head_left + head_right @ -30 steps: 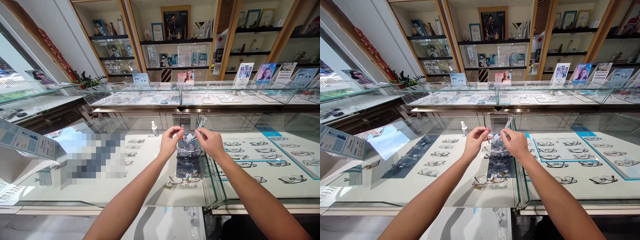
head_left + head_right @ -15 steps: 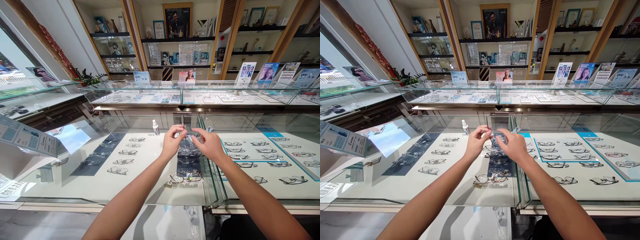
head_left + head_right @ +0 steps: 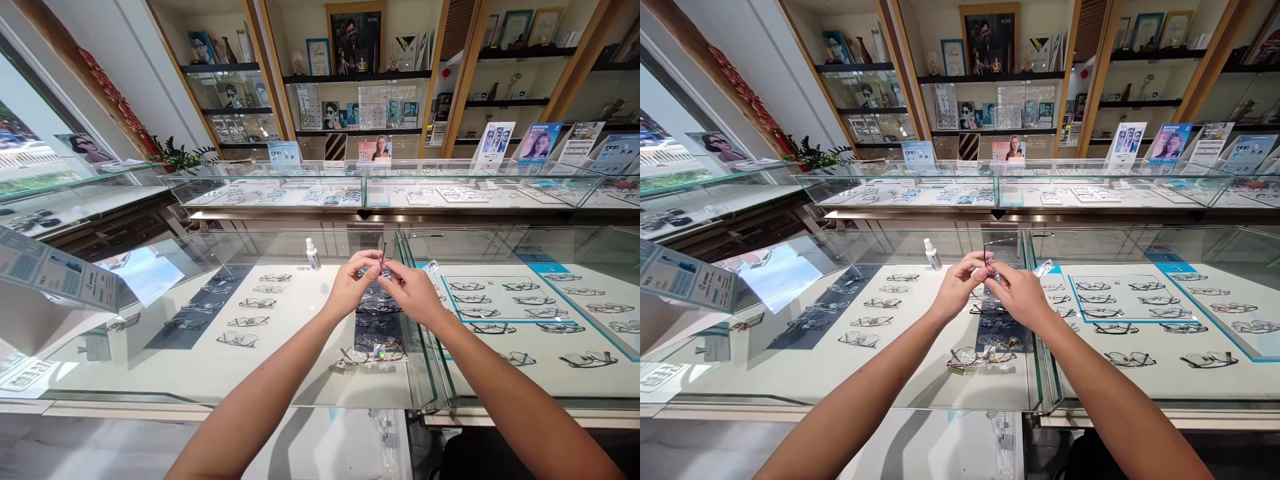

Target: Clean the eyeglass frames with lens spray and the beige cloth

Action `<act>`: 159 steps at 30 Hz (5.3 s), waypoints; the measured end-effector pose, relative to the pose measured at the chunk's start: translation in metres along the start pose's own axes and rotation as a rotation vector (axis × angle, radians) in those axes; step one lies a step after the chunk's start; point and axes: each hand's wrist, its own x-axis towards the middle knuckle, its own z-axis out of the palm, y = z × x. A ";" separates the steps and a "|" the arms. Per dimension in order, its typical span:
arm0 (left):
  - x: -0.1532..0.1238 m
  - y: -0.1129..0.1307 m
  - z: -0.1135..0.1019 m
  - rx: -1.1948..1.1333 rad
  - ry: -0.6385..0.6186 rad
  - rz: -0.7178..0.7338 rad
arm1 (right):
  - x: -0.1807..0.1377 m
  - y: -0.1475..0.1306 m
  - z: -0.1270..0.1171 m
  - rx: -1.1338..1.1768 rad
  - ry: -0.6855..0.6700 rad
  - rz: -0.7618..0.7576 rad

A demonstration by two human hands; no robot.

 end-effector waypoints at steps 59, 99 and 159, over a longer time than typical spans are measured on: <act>0.003 0.012 -0.006 0.140 -0.040 -0.029 | 0.005 -0.009 -0.026 0.505 -0.241 0.122; 0.032 -0.087 -0.117 0.747 0.543 -0.420 | 0.024 0.039 -0.037 0.699 0.166 0.270; 0.012 -0.003 -0.019 -0.251 -0.119 -0.566 | 0.007 -0.002 -0.054 0.774 0.167 0.172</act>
